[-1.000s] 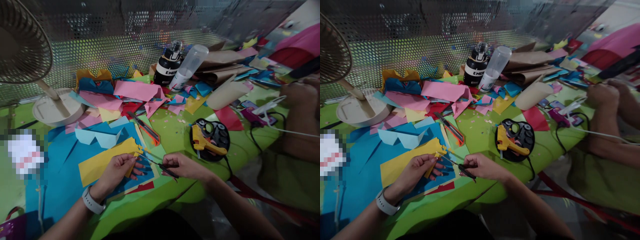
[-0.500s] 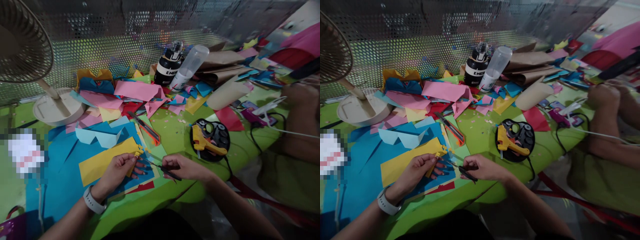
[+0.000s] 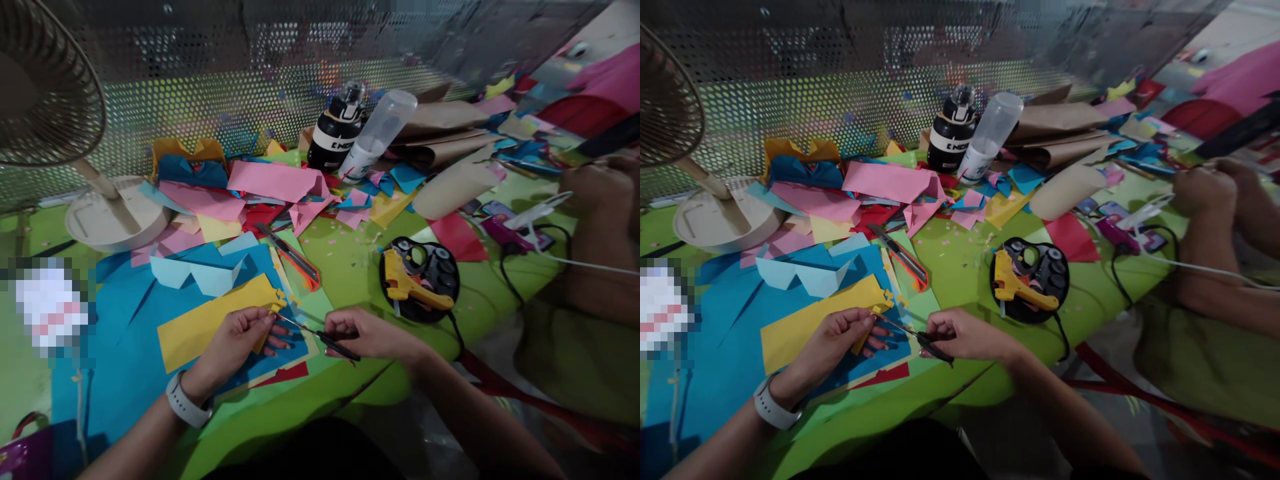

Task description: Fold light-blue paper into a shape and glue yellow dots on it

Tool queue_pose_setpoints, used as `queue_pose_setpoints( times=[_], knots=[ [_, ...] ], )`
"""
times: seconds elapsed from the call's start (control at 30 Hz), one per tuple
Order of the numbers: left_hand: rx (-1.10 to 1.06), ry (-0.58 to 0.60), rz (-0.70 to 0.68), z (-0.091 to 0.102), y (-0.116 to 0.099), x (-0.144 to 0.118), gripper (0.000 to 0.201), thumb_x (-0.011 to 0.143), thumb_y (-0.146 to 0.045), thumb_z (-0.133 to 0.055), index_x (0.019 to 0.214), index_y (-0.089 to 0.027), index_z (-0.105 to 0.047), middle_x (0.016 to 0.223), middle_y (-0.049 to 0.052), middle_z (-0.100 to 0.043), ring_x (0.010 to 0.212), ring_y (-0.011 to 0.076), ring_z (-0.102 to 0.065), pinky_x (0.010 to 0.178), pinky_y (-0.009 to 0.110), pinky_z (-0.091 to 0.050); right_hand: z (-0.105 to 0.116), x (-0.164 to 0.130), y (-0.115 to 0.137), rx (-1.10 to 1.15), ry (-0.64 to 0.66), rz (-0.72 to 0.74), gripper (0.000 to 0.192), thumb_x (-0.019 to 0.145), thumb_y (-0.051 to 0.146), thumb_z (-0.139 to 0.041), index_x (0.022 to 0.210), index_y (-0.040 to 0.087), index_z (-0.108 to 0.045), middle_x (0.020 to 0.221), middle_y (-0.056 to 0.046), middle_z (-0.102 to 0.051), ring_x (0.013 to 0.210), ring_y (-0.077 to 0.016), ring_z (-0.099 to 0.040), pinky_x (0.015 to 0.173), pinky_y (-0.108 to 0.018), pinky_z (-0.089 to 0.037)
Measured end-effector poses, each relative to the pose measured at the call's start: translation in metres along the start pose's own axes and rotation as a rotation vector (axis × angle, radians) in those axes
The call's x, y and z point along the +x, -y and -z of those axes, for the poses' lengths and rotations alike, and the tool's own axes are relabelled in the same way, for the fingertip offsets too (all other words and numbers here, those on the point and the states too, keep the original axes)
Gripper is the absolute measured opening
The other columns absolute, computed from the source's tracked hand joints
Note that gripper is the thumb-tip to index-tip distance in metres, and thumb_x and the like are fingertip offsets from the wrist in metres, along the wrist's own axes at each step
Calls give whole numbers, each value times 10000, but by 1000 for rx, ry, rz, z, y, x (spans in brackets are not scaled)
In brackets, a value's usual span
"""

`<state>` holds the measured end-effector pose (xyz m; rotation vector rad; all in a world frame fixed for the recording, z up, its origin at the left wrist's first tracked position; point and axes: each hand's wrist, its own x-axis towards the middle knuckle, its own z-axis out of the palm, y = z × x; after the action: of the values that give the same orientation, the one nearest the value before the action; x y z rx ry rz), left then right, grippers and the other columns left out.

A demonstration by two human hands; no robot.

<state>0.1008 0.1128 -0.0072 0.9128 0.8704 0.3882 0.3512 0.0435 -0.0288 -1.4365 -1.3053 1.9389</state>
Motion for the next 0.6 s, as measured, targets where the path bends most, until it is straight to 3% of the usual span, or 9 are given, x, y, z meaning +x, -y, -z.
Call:
queue_pose_setpoints(
  times=[0.23,0.5,0.6],
  knots=[
    [-8,-1,15,1,0,0,391,766,-493,-726,883,-129,-645,888,108,-748,709,173,-716,581,238,-530,-1,0,4,-1,-48,-19,431,693,527,-760,732,162,-534,594,56,-547,525,-62,-458,490,-182,-331],
    [-21,-7,8,1,0,0,326,815,-445,-693,851,-126,-638,880,113,-745,698,175,-717,550,225,-527,-2,1,4,25,-61,-37,447,670,544,-771,729,166,-542,580,52,-540,511,-68,-472,483,-191,-360],
    [-43,-10,6,2,-1,0,309,828,-416,-684,922,-125,-637,937,123,-741,762,196,-725,566,230,-534,-1,1,3,48,-55,-20,443,681,541,-768,736,168,-536,600,53,-542,524,-67,-484,500,-190,-374]
  ],
)
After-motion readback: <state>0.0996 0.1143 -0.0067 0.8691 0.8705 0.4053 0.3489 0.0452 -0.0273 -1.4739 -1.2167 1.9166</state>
